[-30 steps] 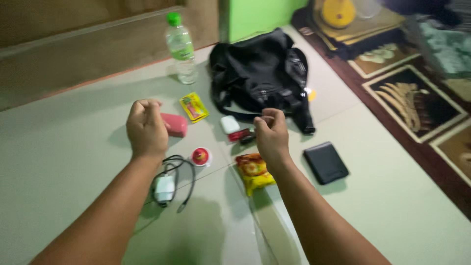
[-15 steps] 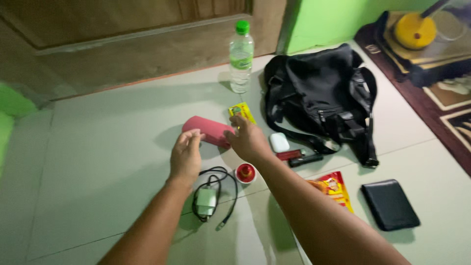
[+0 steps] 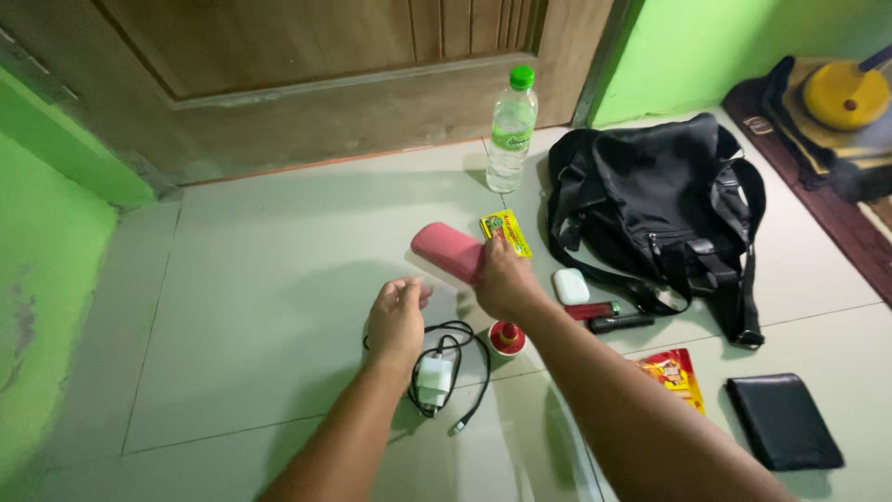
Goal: The person packs a black backpack on the floor, placing a wallet, glasses case, water bottle, charger with cable, lighter, and snack packets into its compartments, then zips the pockets and handles the glasses case at the end.
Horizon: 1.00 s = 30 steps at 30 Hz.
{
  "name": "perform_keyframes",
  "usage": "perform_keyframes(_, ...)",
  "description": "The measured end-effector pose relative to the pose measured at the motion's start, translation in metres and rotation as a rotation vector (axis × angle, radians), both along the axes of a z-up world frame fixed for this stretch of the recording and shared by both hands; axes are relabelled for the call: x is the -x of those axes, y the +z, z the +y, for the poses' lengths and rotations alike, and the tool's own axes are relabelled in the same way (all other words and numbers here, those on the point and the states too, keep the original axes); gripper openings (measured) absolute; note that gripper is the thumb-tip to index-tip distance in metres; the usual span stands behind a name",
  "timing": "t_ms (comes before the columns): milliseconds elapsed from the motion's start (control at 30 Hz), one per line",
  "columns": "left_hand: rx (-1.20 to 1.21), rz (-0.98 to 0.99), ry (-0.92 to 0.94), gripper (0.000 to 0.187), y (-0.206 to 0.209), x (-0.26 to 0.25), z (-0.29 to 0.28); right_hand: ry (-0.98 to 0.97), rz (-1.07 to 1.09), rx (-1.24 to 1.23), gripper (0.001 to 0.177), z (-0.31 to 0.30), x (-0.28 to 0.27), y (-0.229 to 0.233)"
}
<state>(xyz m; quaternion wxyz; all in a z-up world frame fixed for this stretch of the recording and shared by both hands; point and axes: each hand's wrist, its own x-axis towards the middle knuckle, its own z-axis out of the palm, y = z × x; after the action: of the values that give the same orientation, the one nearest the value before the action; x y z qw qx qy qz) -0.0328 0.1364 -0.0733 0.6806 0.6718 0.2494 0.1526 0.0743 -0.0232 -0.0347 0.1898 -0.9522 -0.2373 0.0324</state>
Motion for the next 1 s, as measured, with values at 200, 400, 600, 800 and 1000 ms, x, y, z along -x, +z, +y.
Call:
perform_keyframes(200,0.817,0.103,-0.349,0.07,0.067,0.018,-0.005,0.188,0.219,-0.094,0.057,-0.069,0.035,0.14)
perform_keyframes(400,1.074,0.147,-0.999,0.082,0.133,0.027,-0.072,0.384,0.164,-0.044,0.057,-0.13,0.067,0.22)
perform_keyframes(600,1.221,-0.095,-1.026,0.069,0.176,0.02,-0.131,0.269,-0.218,-0.434,0.067,-0.166,0.095,0.225)
perform_keyframes(800,1.034,-0.201,-0.875,0.065,0.192,0.012,-0.168,-0.234,0.131,-0.617,0.062,-0.171,0.149,0.222)
perform_keyframes(1000,0.927,-0.211,-0.908,0.051,0.186,0.013,-0.172,-0.145,0.112,-0.671,0.054,-0.196,0.153,0.241)
